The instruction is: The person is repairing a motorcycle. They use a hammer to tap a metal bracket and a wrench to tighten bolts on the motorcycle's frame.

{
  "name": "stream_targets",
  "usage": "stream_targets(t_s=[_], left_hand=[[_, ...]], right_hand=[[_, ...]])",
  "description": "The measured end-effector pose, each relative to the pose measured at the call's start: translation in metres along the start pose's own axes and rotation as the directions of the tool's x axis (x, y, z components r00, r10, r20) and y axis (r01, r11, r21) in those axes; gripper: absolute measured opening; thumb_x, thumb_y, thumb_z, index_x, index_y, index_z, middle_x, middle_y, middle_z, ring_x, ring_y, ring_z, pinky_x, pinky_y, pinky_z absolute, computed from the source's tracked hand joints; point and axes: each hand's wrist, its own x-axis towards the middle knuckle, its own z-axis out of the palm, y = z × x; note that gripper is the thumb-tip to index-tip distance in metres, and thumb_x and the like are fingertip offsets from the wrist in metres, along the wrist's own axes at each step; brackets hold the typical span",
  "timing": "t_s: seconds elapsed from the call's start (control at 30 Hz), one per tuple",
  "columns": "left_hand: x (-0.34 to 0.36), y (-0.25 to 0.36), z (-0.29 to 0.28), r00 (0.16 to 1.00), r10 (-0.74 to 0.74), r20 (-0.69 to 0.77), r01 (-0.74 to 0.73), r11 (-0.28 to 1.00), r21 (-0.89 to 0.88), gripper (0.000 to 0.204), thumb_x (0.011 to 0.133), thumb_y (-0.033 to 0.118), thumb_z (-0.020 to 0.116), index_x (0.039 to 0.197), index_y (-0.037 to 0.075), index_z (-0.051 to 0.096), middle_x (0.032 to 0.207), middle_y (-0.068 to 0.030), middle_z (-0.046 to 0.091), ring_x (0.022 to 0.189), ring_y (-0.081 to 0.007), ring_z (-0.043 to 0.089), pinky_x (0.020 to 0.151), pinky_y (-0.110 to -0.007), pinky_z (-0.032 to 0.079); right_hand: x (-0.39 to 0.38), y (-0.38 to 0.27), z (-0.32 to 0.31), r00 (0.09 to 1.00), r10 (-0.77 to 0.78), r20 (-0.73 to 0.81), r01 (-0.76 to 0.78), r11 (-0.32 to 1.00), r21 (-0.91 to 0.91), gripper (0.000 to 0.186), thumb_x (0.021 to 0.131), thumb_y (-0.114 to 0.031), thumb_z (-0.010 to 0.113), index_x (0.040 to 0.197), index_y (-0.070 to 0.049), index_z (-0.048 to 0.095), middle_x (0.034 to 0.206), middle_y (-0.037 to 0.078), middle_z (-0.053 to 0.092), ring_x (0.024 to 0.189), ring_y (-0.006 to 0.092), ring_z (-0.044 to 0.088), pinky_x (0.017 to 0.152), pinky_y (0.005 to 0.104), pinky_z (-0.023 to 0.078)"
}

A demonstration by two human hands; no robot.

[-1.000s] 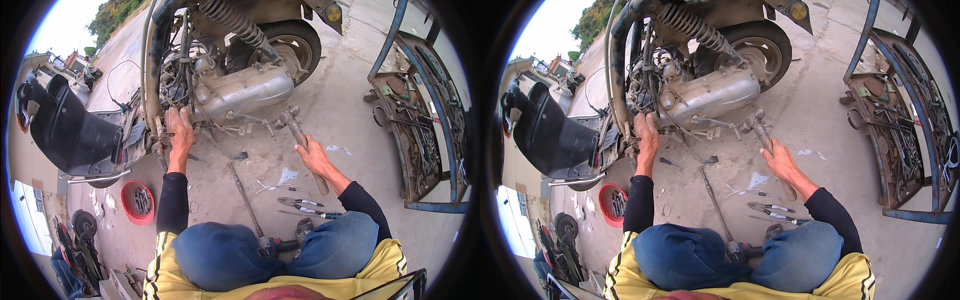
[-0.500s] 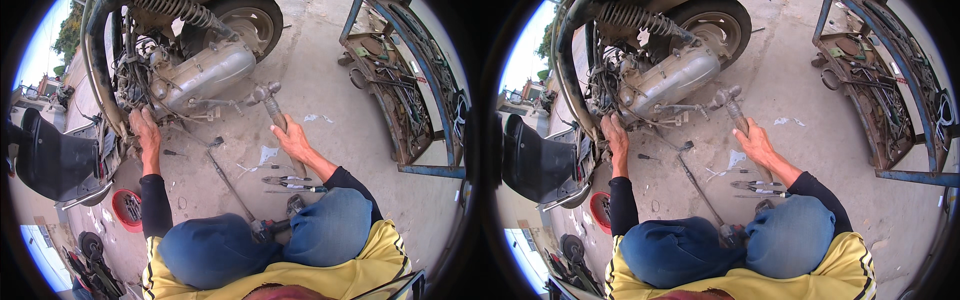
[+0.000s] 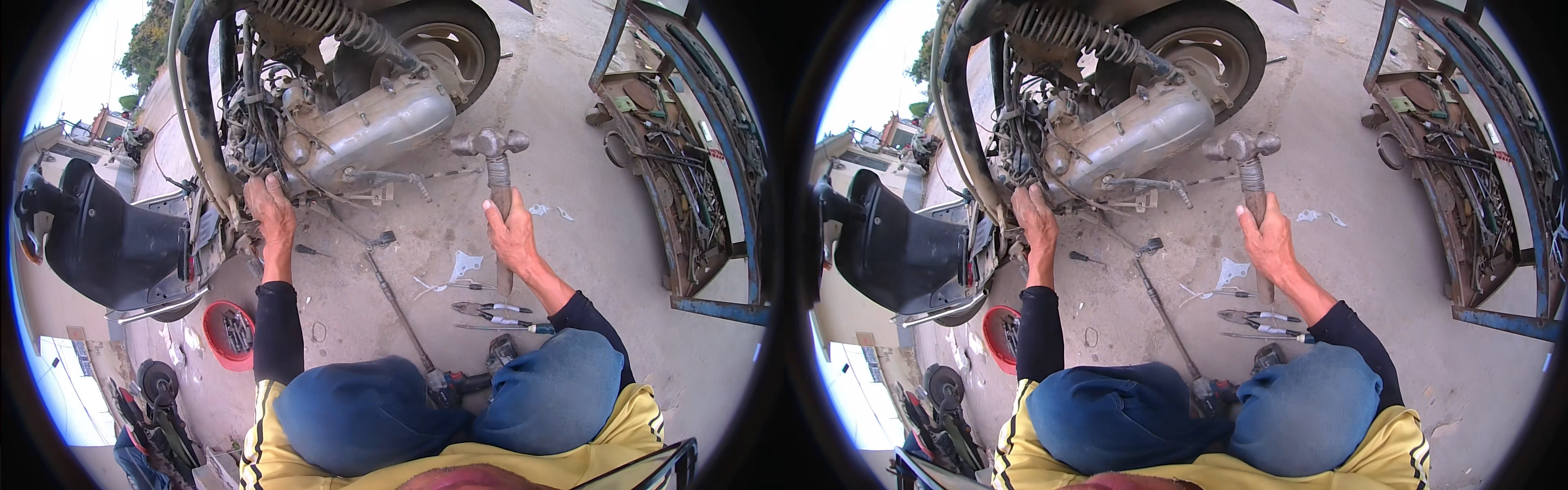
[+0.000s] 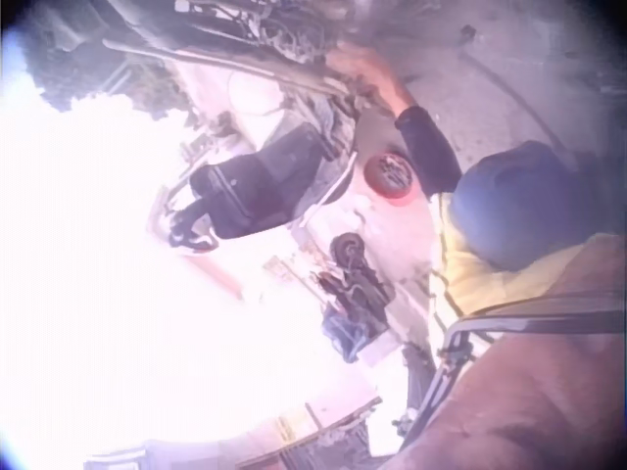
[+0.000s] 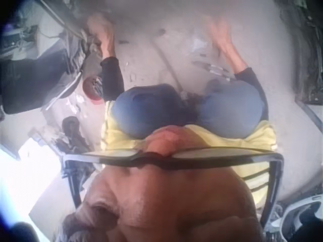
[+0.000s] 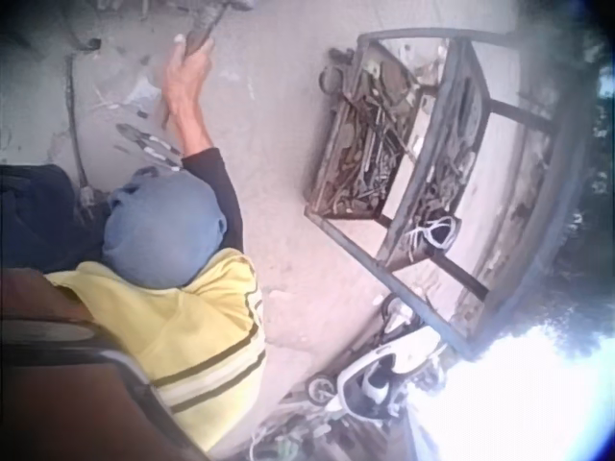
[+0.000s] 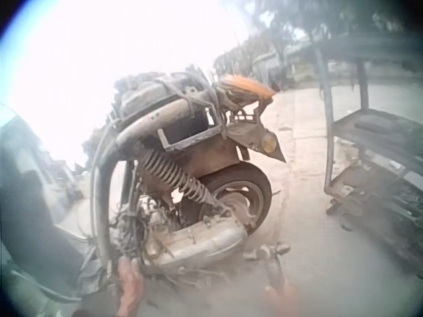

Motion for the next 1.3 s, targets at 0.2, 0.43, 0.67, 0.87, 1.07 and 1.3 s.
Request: stream_targets(t_s=[0.2,0.43,0.67,0.87,1.07,1.3], left_hand=[[-0.003,-0.012,-0.002,0.999,-0.027,0.018,0.026,0.998,0.055,0.032,0.109,0.024,0.045,0.093,-0.002,0.053,0.091,-0.0242,0.054,0.091,-0.0438,0.051,0.081,-0.052,0.039],[-0.001,-0.001,0.006,1.0,0.006,-0.022,-0.005,0.999,0.051,0.033,0.109,0.024,0.045,0.092,-0.004,0.052,0.091,-0.0253,0.053,0.09,-0.0444,0.05,0.082,-0.054,0.038],[0.001,-0.001,-0.008,0.998,-0.055,0.02,0.054,0.998,0.045,0.029,0.106,0.021,0.05,0.094,-0.005,0.054,0.096,-0.029,0.056,0.094,-0.0483,0.051,0.085,-0.057,0.04],[0.002,0.006,-0.002,0.999,-0.021,0.024,0.021,1.0,0.008,0.027,0.105,0.02,0.05,0.093,-0.004,0.054,0.093,-0.0263,0.056,0.093,-0.0466,0.052,0.083,-0.056,0.041],[0.001,0.009,-0.003,0.999,-0.042,-0.006,0.042,0.999,-0.007,0.026,0.105,0.019,0.051,0.092,-0.003,0.055,0.093,-0.0251,0.056,0.094,-0.0463,0.052,0.084,-0.056,0.041],[-0.003,0.006,-0.006,1.0,-0.024,0.001,0.024,0.999,-0.026,0.027,0.104,0.02,0.052,0.089,-0.002,0.054,0.091,-0.0232,0.056,0.092,-0.0445,0.052,0.082,-0.055,0.041]], right_hand=[[0.026,0.016,0.015,0.948,0.11,0.299,-0.057,0.982,-0.181,0.034,0.1,-0.028,0.063,0.112,0.002,0.053,0.076,0.018,0.063,0.07,0.0308,0.065,0.066,0.0461,0.052],[-0.002,0.002,0.01,0.998,0.058,-0.029,-0.05,0.973,0.224,0.032,0.101,-0.027,0.063,0.112,0.0,0.052,0.073,0.013,0.061,0.059,0.021,0.061,0.055,0.04,0.049],[0.015,0.024,-0.01,0.919,0.193,0.345,-0.236,0.968,0.086,0.029,0.099,-0.023,0.065,0.11,0.001,0.053,0.069,0.004,0.055,0.05,0.0153,0.057,0.044,0.0344,0.048],[-0.002,0.102,-0.041,0.86,0.407,0.309,-0.373,0.913,-0.165,0.032,0.096,-0.024,0.067,0.106,0.006,0.059,0.073,0.012,0.062,0.065,0.0274,0.067,0.06,0.0403,0.056],[0.007,0.064,-0.026,0.953,0.051,0.3,0.211,0.599,-0.772,0.053,0.096,-0.035,0.066,0.122,0.012,0.062,0.099,0.03,0.068,0.102,0.0459,0.068,0.089,0.0495,0.055],[0.07,0.003,0.079,0.812,0.286,0.509,-0.425,0.888,0.179,0.05,0.106,-0.043,0.055,0.122,0.004,0.059,0.105,0.01,0.065,0.089,0.0209,0.067,0.078,0.0371,0.059]])
